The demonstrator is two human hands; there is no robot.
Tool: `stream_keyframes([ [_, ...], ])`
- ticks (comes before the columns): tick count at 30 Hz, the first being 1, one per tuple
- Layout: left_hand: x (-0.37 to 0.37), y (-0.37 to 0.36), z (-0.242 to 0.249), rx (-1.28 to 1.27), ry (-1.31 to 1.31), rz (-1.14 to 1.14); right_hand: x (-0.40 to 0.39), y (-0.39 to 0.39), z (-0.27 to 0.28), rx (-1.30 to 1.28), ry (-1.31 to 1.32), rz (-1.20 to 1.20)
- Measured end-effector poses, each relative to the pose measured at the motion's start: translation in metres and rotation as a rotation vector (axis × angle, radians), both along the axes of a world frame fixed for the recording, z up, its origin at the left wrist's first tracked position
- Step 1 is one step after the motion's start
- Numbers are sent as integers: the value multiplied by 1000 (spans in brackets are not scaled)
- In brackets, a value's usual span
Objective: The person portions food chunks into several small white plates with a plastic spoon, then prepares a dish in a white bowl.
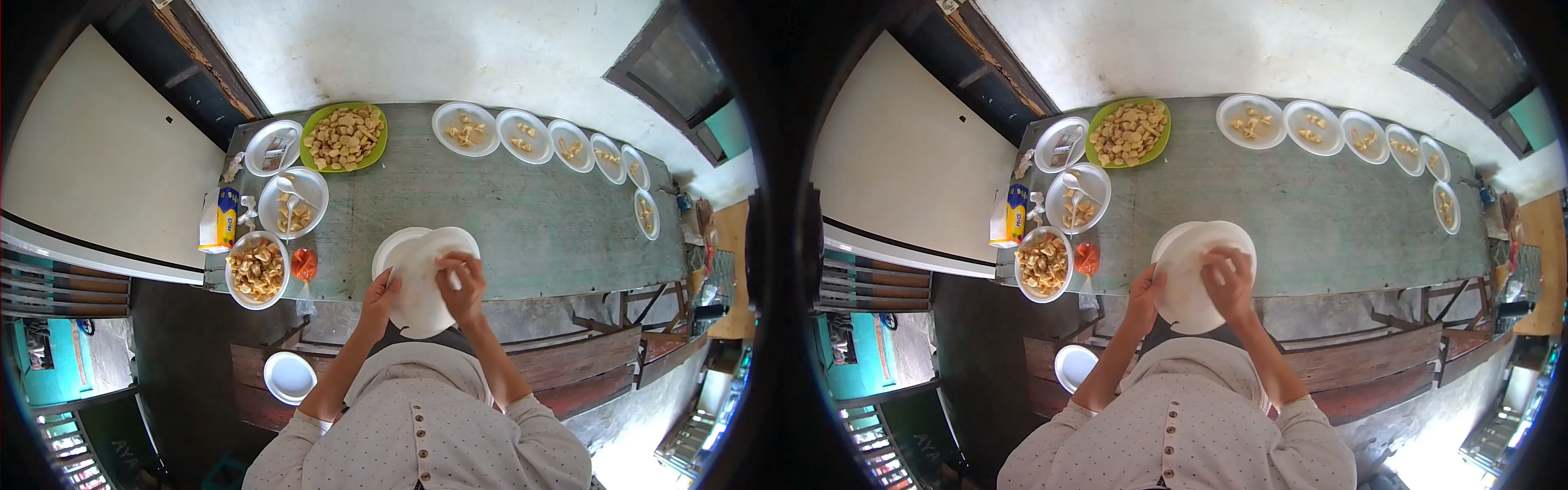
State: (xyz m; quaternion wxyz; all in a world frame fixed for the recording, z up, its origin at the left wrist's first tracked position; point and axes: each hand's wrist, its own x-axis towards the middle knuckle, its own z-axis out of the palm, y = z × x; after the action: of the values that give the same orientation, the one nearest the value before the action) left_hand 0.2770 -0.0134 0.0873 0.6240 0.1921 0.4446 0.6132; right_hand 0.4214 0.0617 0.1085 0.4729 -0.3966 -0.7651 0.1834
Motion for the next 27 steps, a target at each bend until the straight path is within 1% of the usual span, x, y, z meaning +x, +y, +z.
stream_keyframes([
  [1,-1,-2,-4,8,-1,-21,4,6,1,-7,22,-62],
  [3,-1,-5,-5,17,-3,-42,11,17,5,-164,196,-120],
  [4,-1,-7,-2,16,-5,-52,15,21,8,-162,172,-172],
  [8,0,-10,-4,2,30,-99,18,22,12,-183,170,-207],
  [9,0,-10,-5,2,31,-100,14,18,12,-185,181,-183],
  [11,1,-10,-7,48,176,-132,4,8,13,-227,193,-121],
  [13,2,-8,-5,54,201,-137,-4,-5,14,-214,128,-34],
  [16,2,-9,-5,73,231,-132,-12,-22,20,-107,-33,105],
  [19,0,-10,-6,80,246,-124,-12,-20,20,-44,-52,130],
  [20,0,-10,-6,75,255,-129,-11,-19,16,-116,4,94],
  [21,0,-10,-7,75,256,-129,-9,-15,15,-116,4,94],
  [23,-1,-10,-9,67,293,-111,-4,-4,15,-178,176,-12],
  [25,-2,-11,-4,74,296,-120,6,6,17,-269,223,-92],
  [27,-5,-13,-2,83,301,-125,20,16,-12,-583,509,-105],
])
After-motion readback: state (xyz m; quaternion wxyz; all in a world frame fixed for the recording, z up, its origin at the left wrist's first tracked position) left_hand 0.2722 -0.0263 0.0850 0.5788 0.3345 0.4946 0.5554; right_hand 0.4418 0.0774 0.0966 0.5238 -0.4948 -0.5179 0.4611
